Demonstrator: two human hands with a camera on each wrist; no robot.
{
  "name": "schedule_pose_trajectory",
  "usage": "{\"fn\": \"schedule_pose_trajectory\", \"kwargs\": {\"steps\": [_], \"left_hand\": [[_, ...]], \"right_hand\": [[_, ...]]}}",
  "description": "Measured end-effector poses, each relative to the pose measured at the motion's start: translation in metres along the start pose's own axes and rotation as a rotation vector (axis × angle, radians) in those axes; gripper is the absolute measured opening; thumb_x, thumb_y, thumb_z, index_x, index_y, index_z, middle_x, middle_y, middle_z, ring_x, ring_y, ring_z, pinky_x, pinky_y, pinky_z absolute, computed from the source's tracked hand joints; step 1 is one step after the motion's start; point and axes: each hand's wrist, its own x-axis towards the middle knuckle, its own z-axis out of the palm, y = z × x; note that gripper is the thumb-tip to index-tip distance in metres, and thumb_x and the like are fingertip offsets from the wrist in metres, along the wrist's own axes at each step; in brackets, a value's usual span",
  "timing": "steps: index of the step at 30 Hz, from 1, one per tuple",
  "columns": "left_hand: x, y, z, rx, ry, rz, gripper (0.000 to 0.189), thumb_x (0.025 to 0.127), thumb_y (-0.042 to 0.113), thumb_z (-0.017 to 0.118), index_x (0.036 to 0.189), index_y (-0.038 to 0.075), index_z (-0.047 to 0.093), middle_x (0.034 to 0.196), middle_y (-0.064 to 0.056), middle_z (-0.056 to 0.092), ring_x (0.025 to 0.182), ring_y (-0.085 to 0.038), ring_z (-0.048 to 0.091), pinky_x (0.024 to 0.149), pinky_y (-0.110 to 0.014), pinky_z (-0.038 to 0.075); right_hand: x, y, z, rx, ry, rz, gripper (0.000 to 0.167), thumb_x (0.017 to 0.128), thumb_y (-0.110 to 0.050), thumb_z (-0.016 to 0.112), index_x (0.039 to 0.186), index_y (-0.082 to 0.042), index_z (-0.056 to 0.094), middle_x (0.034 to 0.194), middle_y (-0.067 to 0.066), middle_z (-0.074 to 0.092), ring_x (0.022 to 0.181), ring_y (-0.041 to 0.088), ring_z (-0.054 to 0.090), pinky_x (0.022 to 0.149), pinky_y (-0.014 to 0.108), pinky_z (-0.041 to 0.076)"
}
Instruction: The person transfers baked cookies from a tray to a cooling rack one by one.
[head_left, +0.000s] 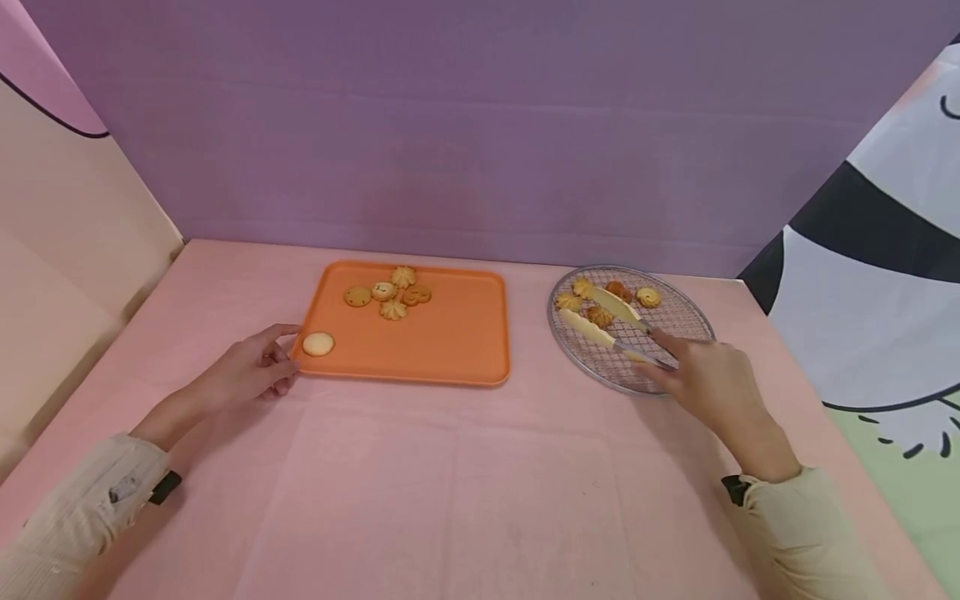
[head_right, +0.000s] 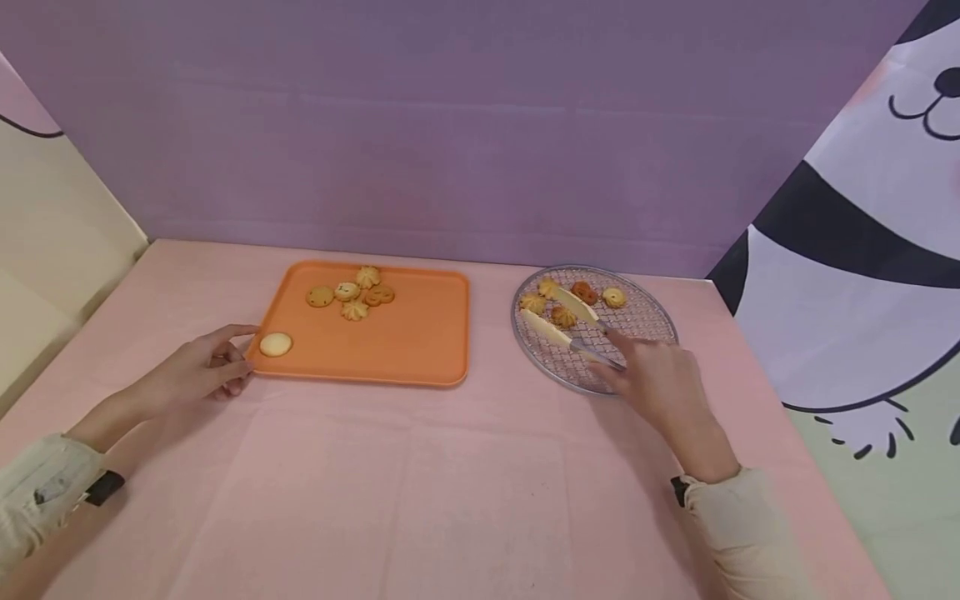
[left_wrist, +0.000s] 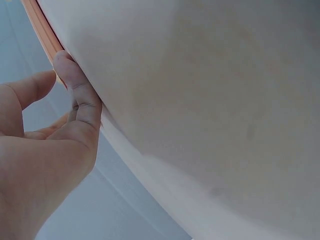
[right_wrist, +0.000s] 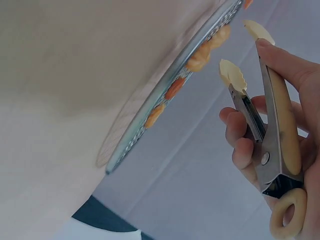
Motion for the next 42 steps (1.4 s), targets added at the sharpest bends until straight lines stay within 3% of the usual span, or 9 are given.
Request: {"fn": "schedule_pose_trajectory", "kwargs": {"steps": [5, 9, 12, 17, 22, 26, 32, 42], "left_hand": [[0.0, 0.001, -0.001, 0.01, 0.003, 0.002, 0.058, 0.1, 0.004, 0.057, 0.151, -0.002, 0.03, 0.088, -0.015, 0.06, 0.072, -0.018, 0.06, 0.061, -0.029, 0.057], [0.0, 0.001, -0.001, 0.023, 0.009, -0.001, 0.057, 0.1, 0.004, 0.057, 0.15, -0.002, 0.031, 0.087, -0.015, 0.06, 0.071, -0.019, 0.06, 0.062, -0.029, 0.058], [0.001, 0.001, -0.001, 0.028, 0.008, 0.002, 0.057, 0.1, 0.005, 0.057, 0.151, -0.001, 0.031, 0.087, -0.014, 0.06, 0.072, -0.018, 0.06, 0.062, -0.029, 0.057], [0.002, 0.0, -0.001, 0.02, 0.002, 0.01, 0.058, 0.1, 0.004, 0.057, 0.151, -0.002, 0.03, 0.087, -0.014, 0.06, 0.071, -0.018, 0.06, 0.061, -0.029, 0.057], [0.002, 0.0, -0.001, 0.029, 0.004, 0.014, 0.058, 0.1, 0.004, 0.057, 0.151, -0.003, 0.03, 0.087, -0.014, 0.06, 0.071, -0.018, 0.06, 0.061, -0.029, 0.057], [0.002, 0.0, 0.0, 0.034, 0.007, 0.011, 0.058, 0.1, 0.004, 0.056, 0.151, -0.003, 0.03, 0.087, -0.014, 0.06, 0.071, -0.018, 0.06, 0.061, -0.029, 0.057], [-0.001, 0.001, 0.001, 0.023, 0.008, 0.005, 0.057, 0.1, 0.004, 0.056, 0.15, -0.003, 0.03, 0.087, -0.014, 0.06, 0.071, -0.019, 0.059, 0.06, -0.028, 0.057], [0.001, -0.001, 0.001, 0.039, 0.011, 0.001, 0.057, 0.1, 0.004, 0.057, 0.15, -0.001, 0.031, 0.087, -0.013, 0.06, 0.071, -0.018, 0.059, 0.06, -0.028, 0.057]], "right_hand": [[0.002, -0.014, 0.001, -0.005, 0.075, -0.069, 0.059, 0.069, -0.043, 0.087, 0.114, -0.006, 0.074, 0.05, 0.004, 0.052, 0.041, 0.013, 0.034, 0.036, 0.033, 0.03], [0.003, -0.028, 0.001, 0.025, 0.115, -0.12, 0.064, 0.069, -0.046, 0.085, 0.116, -0.004, 0.073, 0.075, 0.016, 0.071, 0.045, 0.021, 0.05, 0.037, 0.034, 0.037], [0.003, -0.039, 0.001, 0.05, 0.146, -0.159, 0.069, 0.072, -0.053, 0.081, 0.118, -0.002, 0.071, 0.089, 0.019, 0.073, 0.054, 0.03, 0.061, 0.039, 0.037, 0.042], [0.001, -0.055, -0.001, 0.073, 0.163, -0.206, 0.074, 0.078, -0.062, 0.073, 0.121, -0.001, 0.069, 0.095, 0.019, 0.073, 0.065, 0.035, 0.067, 0.04, 0.037, 0.045], [0.002, -0.07, -0.003, 0.095, 0.137, -0.217, 0.076, 0.078, -0.062, 0.074, 0.125, -0.003, 0.068, 0.099, 0.019, 0.073, 0.072, 0.035, 0.068, 0.045, 0.039, 0.049], [0.004, -0.08, -0.002, 0.081, 0.111, -0.223, 0.077, 0.072, -0.059, 0.079, 0.126, -0.005, 0.068, 0.102, 0.018, 0.072, 0.075, 0.034, 0.069, 0.042, 0.035, 0.045], [0.008, -0.094, -0.002, 0.085, 0.049, -0.221, 0.077, 0.07, -0.057, 0.083, 0.127, -0.008, 0.067, 0.104, 0.018, 0.072, 0.08, 0.033, 0.07, 0.048, 0.041, 0.052], [0.024, -0.119, 0.0, 0.09, 0.019, -0.295, 0.074, 0.073, -0.058, 0.081, 0.125, -0.008, 0.066, 0.088, 0.008, 0.068, 0.069, 0.024, 0.065, 0.047, 0.036, 0.05]]}}
